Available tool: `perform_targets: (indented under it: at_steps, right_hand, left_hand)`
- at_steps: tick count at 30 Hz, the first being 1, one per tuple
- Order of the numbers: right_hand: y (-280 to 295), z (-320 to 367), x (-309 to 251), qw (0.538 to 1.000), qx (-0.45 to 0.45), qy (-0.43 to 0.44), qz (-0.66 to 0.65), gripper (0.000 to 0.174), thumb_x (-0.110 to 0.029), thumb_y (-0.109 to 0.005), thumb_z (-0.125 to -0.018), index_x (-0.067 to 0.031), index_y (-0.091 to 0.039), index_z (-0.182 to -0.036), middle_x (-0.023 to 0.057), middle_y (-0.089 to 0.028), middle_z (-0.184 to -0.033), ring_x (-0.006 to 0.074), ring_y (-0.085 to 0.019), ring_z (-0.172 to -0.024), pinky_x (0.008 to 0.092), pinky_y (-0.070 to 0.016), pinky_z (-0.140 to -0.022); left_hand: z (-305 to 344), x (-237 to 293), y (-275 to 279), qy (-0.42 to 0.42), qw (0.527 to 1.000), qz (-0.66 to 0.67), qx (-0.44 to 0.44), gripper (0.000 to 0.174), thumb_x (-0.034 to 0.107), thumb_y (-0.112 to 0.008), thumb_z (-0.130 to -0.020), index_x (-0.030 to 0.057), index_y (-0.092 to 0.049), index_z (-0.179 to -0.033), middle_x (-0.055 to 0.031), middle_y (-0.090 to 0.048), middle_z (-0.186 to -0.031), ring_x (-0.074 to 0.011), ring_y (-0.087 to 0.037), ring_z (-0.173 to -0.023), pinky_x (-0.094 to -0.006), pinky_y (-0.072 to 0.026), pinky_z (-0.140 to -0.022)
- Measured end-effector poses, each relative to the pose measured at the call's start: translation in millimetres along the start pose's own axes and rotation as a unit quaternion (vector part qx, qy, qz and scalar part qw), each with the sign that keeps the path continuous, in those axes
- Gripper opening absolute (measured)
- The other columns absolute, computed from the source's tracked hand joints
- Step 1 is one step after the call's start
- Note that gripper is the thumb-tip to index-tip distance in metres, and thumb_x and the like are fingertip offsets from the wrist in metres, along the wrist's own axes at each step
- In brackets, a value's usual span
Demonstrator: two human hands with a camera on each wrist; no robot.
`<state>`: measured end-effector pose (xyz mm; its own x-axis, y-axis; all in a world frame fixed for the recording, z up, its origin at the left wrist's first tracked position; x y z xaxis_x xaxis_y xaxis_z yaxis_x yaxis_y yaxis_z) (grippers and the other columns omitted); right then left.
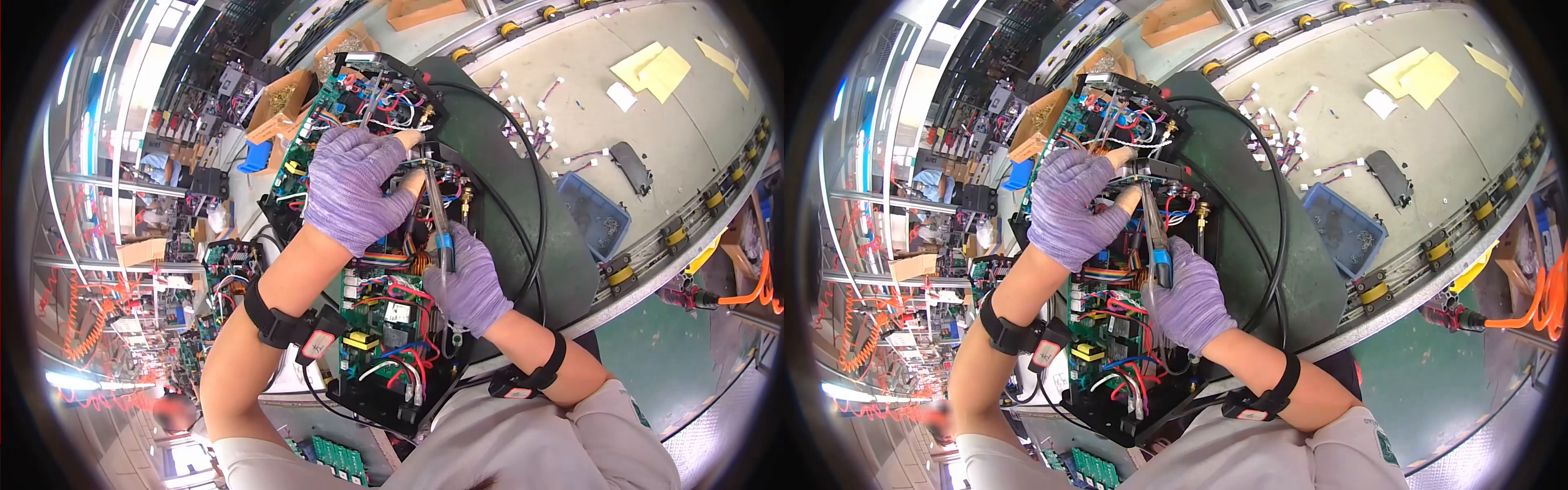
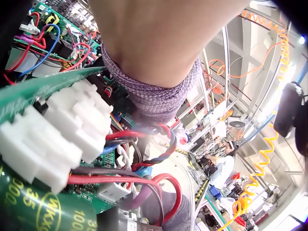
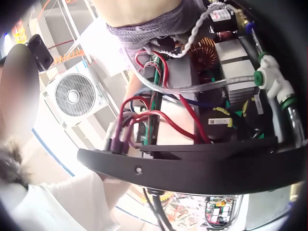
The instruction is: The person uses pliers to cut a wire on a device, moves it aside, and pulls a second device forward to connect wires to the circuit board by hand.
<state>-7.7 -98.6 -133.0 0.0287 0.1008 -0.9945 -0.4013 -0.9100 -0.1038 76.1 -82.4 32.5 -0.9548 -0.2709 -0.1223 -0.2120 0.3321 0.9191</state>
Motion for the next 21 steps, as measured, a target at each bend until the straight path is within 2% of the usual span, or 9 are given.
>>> perform_targets:
  at_steps: [3, 6, 9, 12, 15, 18, 21]
  right_hand:
    - [-0.6, -2.6, 1.7, 0.996, -0.066, -0.025, -0.060, 0.042, -0.008, -0.064, -0.078, 0.0047, -0.052, -0.116, 0.0162, -0.061, -0.080, 0.0298, -0.060, -0.070, 0.0377, -0.0501, -0.065]
    - [-3.5, -0.9, 6.9, 0.994, -0.065, -0.039, -0.073, 0.034, 0.003, -0.055, -0.073, -0.0019, -0.052, -0.106, 0.0025, -0.051, -0.086, 0.0103, -0.050, -0.076, 0.0255, -0.0473, -0.070]
    - [-3.0, 1.1, 8.4, 0.996, -0.062, -0.032, -0.050, 0.035, 0.003, -0.057, -0.073, -0.0027, -0.051, -0.108, 0.0021, -0.050, -0.086, 0.0096, -0.050, -0.074, 0.0249, -0.0472, -0.068]
    - [1.2, 3.1, 7.1, 0.994, -0.072, -0.063, -0.045, 0.037, 0.002, -0.059, -0.074, -0.0031, -0.051, -0.110, 0.0022, -0.050, -0.086, 0.0101, -0.050, -0.071, 0.0260, -0.0480, -0.065]
    - [0.4, 4.4, 9.4, 0.988, -0.081, -0.088, -0.095, 0.038, 0.001, -0.061, -0.075, -0.0026, -0.050, -0.111, 0.0023, -0.050, -0.084, 0.0106, -0.050, -0.067, 0.0279, -0.0488, -0.063]
    - [5.8, 1.9, 2.3, 0.990, -0.087, -0.088, -0.065, 0.035, -0.001, -0.061, -0.076, -0.0021, -0.050, -0.110, 0.0023, -0.050, -0.081, 0.0103, -0.051, -0.067, 0.0286, -0.0494, -0.062]
    - [8.1, -0.9, 2.5, 0.996, -0.067, -0.048, -0.017, 0.050, -0.010, -0.065, -0.076, 0.0066, -0.050, -0.120, 0.0200, -0.062, -0.082, 0.0329, -0.063, -0.072, 0.0395, -0.0522, -0.069]
  left_hand:
    - [-0.4, -1.7, -0.2, -0.037, 0.999, -0.003, -0.002, 0.041, 0.020, -0.078, -0.070, 0.0072, -0.069, -0.108, -0.0076, -0.065, -0.077, -0.0272, -0.061, -0.072, -0.0384, -0.0464, -0.072]
    - [1.4, -0.6, 0.0, -0.041, 0.999, -0.009, -0.005, 0.042, 0.022, -0.078, -0.071, 0.0077, -0.069, -0.110, -0.0076, -0.066, -0.078, -0.0272, -0.061, -0.074, -0.0389, -0.0462, -0.073]
    - [2.1, -1.3, -0.1, -0.042, 0.999, -0.008, -0.010, 0.042, 0.023, -0.078, -0.071, 0.0081, -0.069, -0.110, -0.0077, -0.066, -0.078, -0.0271, -0.062, -0.075, -0.0386, -0.0462, -0.074]
    - [1.7, -2.2, 0.3, -0.039, 0.999, -0.002, -0.013, 0.041, 0.021, -0.078, -0.071, 0.0080, -0.069, -0.109, -0.0077, -0.066, -0.078, -0.0269, -0.062, -0.074, -0.0381, -0.0463, -0.073]
    - [1.2, -1.1, 1.4, -0.039, 0.999, 0.002, -0.006, 0.040, 0.020, -0.078, -0.069, 0.0075, -0.069, -0.107, -0.0078, -0.067, -0.077, -0.0266, -0.061, -0.072, -0.0379, -0.0464, -0.072]
    - [0.5, -0.4, 2.1, -0.045, 0.999, 0.001, 0.002, 0.041, 0.019, -0.078, -0.068, 0.0069, -0.069, -0.106, -0.0077, -0.067, -0.077, -0.0264, -0.061, -0.071, -0.0380, -0.0464, -0.071]
    - [0.4, -1.1, 1.0, -0.048, 0.999, -0.001, 0.002, 0.041, 0.018, -0.078, -0.067, 0.0066, -0.069, -0.106, -0.0077, -0.066, -0.076, -0.0262, -0.061, -0.070, -0.0379, -0.0462, -0.070]
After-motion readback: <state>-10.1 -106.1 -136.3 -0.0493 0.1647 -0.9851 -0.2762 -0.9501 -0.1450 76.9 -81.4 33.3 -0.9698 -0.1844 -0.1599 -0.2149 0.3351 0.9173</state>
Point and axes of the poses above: each hand's wrist, its own z-axis away from the middle knuckle, its own y-axis out of the back of the hand, x = y × z, the point moved 8 cm from there along -z, towards the middle knuckle
